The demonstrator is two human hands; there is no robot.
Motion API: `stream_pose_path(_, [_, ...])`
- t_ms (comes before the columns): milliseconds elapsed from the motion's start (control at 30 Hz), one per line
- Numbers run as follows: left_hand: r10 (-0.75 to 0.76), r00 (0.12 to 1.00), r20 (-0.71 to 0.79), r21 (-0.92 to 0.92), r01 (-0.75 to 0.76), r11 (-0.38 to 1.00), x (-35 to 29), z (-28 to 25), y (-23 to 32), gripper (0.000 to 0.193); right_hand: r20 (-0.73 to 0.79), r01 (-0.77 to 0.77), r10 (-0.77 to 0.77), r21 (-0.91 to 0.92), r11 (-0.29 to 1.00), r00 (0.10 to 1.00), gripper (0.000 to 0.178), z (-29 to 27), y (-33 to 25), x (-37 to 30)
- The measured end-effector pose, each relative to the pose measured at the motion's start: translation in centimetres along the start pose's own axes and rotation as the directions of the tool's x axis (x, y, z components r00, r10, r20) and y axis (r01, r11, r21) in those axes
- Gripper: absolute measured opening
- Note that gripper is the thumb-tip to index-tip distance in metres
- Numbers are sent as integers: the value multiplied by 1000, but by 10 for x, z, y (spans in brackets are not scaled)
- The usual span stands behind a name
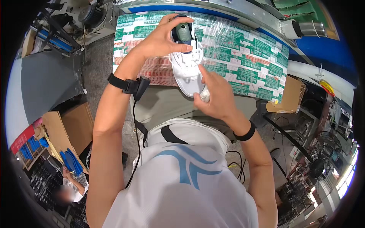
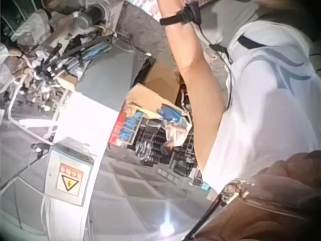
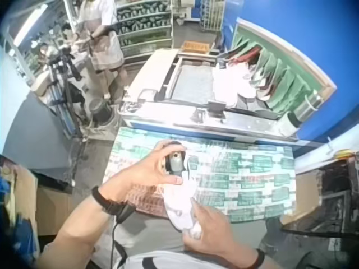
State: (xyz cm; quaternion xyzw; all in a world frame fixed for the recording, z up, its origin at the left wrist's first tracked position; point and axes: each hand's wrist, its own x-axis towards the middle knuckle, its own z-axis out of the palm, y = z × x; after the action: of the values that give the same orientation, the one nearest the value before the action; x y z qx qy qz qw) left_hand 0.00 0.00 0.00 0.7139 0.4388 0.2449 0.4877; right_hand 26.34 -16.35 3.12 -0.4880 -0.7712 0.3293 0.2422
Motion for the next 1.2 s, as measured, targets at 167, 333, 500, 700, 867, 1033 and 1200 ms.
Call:
stream_pose_path(167, [1, 999, -40, -42, -3, 999, 8, 1, 5, 92, -65, 77, -90, -177, 981, 994, 92, 1, 14, 14])
stream_pose_path(333, [21, 1000, -13, 13, -21, 1000, 5, 1, 2, 92, -38, 109, -120, -222, 969, 992, 93, -2, 11, 4])
stream_pose_path(500, [15, 1000, -6, -52, -15, 999, -1, -2, 0, 91, -12, 105, -109, -164, 981, 994, 95, -2, -19, -22])
stream_pose_path(700, [17, 1000, -5, 19, -16, 1000, 4, 0, 4, 92, -69, 85, -100, -194, 977, 993, 98, -5, -20, 9])
stream_pose_path(867, [21, 1000, -7, -30, -21, 999, 1, 1, -6, 93, -1, 89, -93, -255, 963, 996, 99, -2, -1, 15])
stream_pose_path(1033, [7, 1000, -25, -9, -7, 1000, -3, 0, 3, 93, 91, 64, -45, -225, 972, 995, 99, -25, -21, -22])
stream_pose_path(1200, [33, 999, -16, 49, -32, 998, -2, -1, -4, 94, 45, 93, -87, -163, 982, 995, 98, -17, -21, -7])
